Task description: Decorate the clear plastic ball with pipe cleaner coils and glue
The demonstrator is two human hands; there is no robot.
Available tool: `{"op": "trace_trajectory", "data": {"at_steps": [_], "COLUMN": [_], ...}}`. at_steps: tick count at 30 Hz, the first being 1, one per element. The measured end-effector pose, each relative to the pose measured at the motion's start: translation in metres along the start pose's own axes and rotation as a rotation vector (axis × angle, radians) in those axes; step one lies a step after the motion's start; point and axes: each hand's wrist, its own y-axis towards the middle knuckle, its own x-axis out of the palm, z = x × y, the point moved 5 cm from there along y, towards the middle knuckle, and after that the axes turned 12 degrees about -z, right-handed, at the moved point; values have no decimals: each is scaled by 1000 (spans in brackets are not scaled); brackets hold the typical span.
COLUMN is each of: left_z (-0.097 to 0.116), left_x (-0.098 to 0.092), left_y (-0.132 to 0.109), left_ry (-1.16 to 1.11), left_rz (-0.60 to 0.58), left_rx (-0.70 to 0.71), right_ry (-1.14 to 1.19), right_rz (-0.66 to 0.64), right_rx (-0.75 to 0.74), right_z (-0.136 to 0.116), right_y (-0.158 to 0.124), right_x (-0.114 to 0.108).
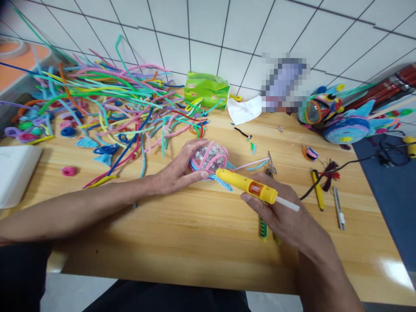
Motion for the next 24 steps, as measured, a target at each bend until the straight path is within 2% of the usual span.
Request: {"op": "trace_trajectory", "data": {"at_steps": [9,15,21,24], "left_z": [2,2,0,-1], "left_x": [-1,-1,-1,0], "left_y": [0,0,0,0], "left_ry": [16,11,4,2], "left_rz": [2,2,0,0], "left_rx": [28,8,11,15], "right_ry": [-53,-99,-91,-117], "right_rz": [9,36,24,45], "right_rx": [1,-55,-7,-33], "right_z": [2,-2,-1,-2], "right_y": [-2,-3,-1,-2], "right_x": [1,0,0,0]}}
